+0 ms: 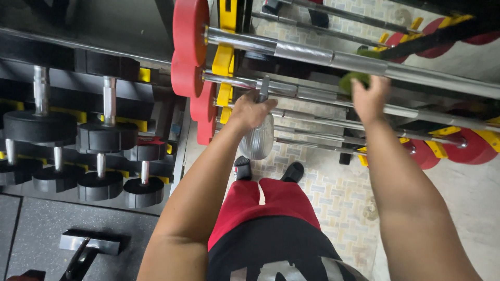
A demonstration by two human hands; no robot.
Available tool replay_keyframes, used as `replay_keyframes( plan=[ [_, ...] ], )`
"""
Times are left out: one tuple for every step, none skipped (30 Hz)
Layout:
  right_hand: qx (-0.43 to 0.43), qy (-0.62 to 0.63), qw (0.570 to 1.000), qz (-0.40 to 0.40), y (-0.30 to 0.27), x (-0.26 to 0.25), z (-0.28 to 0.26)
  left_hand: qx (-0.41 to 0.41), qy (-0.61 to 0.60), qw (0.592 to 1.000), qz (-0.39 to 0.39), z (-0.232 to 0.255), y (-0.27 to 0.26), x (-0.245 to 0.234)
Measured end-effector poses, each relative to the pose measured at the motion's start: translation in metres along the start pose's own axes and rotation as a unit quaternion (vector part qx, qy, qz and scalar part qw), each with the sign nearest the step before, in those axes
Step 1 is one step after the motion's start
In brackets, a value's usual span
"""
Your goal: Cleaning gym equipment by spraying and wiping down barbells and dumbbells.
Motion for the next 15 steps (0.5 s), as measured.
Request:
replay_keyframes(
  plan=[
    [-0.001, 0.0, 1.0, 0.001, 0.003, 0.009, -0.013, 0.001, 0.0, 1.0, 0.001, -0.003, 0.001, 0.0],
    [0.025, -0.03, 0.998, -0.039, 0.009, 0.027, -0.023, 0.015, 0.004, 1.0, 0.014, -0.004, 0.001, -0.002],
    [0.049, -0.06, 0.994, -0.082, 0.013, 0.046, -0.033, 0.027, 0.005, 0.999, 0.028, -0.006, -0.001, -0.006],
    [0.047, -0.059, 0.994, -0.084, 0.02, 0.06, -0.045, 0.026, 0.004, 0.999, 0.031, -0.002, -0.006, -0.009],
    [0.015, -0.062, 0.995, -0.08, 0.026, 0.075, -0.063, 0.018, 0.0, 0.999, 0.031, -0.003, -0.012, -0.012],
    [-0.016, -0.065, 0.995, -0.076, 0.031, 0.091, -0.082, 0.01, -0.004, 0.999, 0.031, -0.003, -0.017, -0.016],
    [-0.02, -0.063, 0.995, -0.079, 0.038, 0.103, -0.109, 0.007, -0.005, 0.999, 0.035, -0.01, -0.019, -0.018],
    [-0.008, -0.073, 0.992, -0.102, 0.044, 0.119, -0.133, 0.021, -0.062, 0.997, 0.036, -0.016, -0.02, -0.019],
    [0.004, -0.084, 0.989, -0.122, 0.051, 0.133, -0.157, 0.037, -0.117, 0.992, 0.035, -0.02, -0.019, -0.02],
    [0.001, -0.083, 0.989, -0.123, 0.062, 0.152, -0.171, 0.037, -0.117, 0.992, 0.039, -0.025, -0.02, -0.024],
    [-0.008, -0.07, 0.985, -0.16, 0.071, 0.176, -0.184, 0.016, -0.098, 0.994, 0.048, -0.032, -0.021, -0.027],
    [-0.017, -0.058, 0.978, -0.197, 0.079, 0.2, -0.197, -0.004, -0.08, 0.995, 0.058, -0.04, -0.022, -0.03],
    [-0.016, -0.058, 0.978, -0.198, 0.083, 0.21, -0.202, -0.005, -0.08, 0.995, 0.057, -0.039, -0.024, -0.032],
    [-0.041, -0.072, 0.98, -0.182, 0.087, 0.216, -0.211, -0.004, -0.07, 0.995, 0.066, -0.038, -0.027, -0.035],
    [-0.065, -0.086, 0.98, -0.167, 0.089, 0.222, -0.221, -0.003, -0.06, 0.995, 0.075, -0.037, -0.031, -0.037]
  ],
)
Point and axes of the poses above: each hand's wrist, its own y-axis towards the middle knuckle, its own x-axis out of the palm, z = x × y, the point moved 10 cm from there along y, towards the middle knuckle, and after that the axes turned 13 degrees about -z, right-handed, at the moved point
